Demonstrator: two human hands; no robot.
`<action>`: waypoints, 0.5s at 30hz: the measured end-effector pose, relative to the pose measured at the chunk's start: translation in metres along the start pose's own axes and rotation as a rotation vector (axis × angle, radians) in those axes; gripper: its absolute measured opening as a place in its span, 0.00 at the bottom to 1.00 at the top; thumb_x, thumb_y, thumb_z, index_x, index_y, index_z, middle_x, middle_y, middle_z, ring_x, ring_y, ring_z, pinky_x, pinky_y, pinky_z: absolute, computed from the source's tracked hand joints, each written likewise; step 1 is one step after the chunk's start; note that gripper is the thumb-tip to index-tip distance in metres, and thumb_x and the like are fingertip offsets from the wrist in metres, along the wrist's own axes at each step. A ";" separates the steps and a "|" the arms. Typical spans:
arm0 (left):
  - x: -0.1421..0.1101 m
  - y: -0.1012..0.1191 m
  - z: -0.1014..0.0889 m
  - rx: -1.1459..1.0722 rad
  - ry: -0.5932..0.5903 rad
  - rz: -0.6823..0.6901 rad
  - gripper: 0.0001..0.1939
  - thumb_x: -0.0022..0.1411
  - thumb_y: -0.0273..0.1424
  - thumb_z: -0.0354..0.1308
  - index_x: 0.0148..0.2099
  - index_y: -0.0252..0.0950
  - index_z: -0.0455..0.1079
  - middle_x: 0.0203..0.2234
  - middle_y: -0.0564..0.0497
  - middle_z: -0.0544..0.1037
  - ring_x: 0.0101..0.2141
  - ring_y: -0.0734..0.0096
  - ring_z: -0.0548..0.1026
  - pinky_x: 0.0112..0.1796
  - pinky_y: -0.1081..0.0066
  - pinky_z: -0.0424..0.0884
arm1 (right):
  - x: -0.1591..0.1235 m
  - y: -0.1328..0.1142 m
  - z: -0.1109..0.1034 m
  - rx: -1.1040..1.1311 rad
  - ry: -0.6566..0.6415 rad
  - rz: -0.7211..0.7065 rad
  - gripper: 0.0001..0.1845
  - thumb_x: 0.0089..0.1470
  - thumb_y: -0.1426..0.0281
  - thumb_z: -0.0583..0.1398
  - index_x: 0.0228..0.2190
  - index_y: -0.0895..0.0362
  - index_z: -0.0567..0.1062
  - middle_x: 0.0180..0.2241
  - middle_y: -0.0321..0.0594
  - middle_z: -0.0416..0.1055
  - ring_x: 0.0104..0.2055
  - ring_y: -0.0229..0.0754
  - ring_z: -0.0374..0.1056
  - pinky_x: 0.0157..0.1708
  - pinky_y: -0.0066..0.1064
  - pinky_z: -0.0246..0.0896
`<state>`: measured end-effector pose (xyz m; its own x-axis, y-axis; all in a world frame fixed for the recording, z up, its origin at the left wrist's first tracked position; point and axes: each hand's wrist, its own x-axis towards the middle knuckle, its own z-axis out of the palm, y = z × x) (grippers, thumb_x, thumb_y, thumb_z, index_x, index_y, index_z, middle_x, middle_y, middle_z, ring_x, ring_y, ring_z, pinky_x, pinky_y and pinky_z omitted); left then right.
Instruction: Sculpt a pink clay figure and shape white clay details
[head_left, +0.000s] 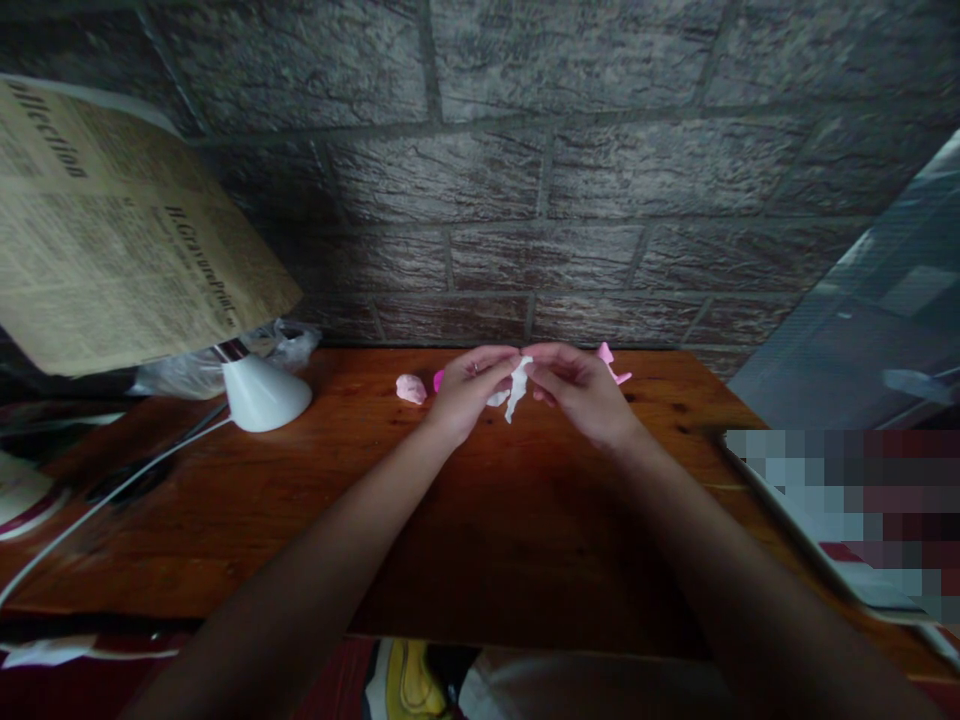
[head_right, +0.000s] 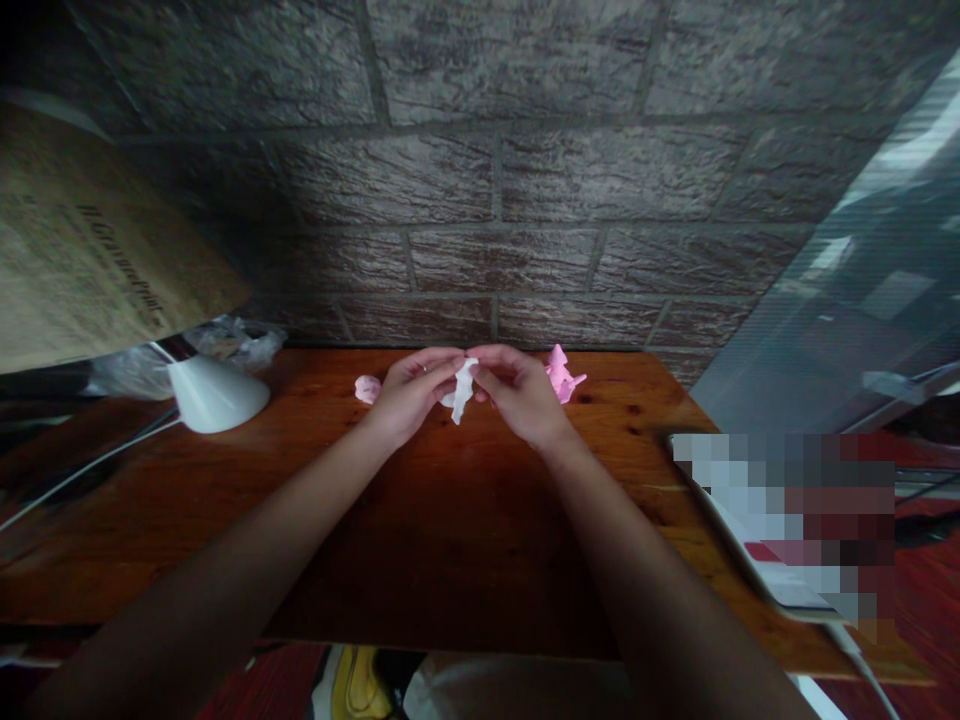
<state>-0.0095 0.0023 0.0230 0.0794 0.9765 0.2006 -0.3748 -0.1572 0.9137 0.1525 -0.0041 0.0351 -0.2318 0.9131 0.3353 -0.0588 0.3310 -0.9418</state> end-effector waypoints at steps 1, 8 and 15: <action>0.000 0.000 0.000 -0.008 0.004 -0.004 0.11 0.49 0.32 0.73 0.36 0.37 0.80 0.32 0.51 0.82 0.34 0.70 0.79 0.42 0.67 0.75 | 0.000 0.000 0.000 0.001 0.005 -0.002 0.16 0.49 0.58 0.70 0.37 0.54 0.79 0.30 0.35 0.75 0.27 0.35 0.65 0.27 0.30 0.61; -0.001 0.000 0.001 -0.045 0.018 -0.049 0.13 0.47 0.31 0.75 0.37 0.37 0.81 0.34 0.50 0.83 0.36 0.71 0.80 0.43 0.68 0.76 | 0.002 0.003 -0.002 0.015 0.082 0.001 0.19 0.45 0.61 0.72 0.39 0.54 0.79 0.34 0.38 0.78 0.29 0.36 0.68 0.29 0.32 0.65; 0.001 -0.001 0.001 -0.076 0.009 -0.051 0.11 0.47 0.28 0.73 0.36 0.37 0.80 0.33 0.51 0.83 0.35 0.72 0.80 0.44 0.66 0.75 | 0.001 0.001 0.000 -0.002 0.069 0.035 0.20 0.44 0.60 0.72 0.39 0.54 0.79 0.36 0.40 0.78 0.31 0.38 0.70 0.29 0.31 0.65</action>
<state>-0.0082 0.0033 0.0223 0.0920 0.9843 0.1505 -0.4399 -0.0954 0.8930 0.1525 -0.0028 0.0346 -0.1661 0.9383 0.3033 -0.0500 0.2992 -0.9529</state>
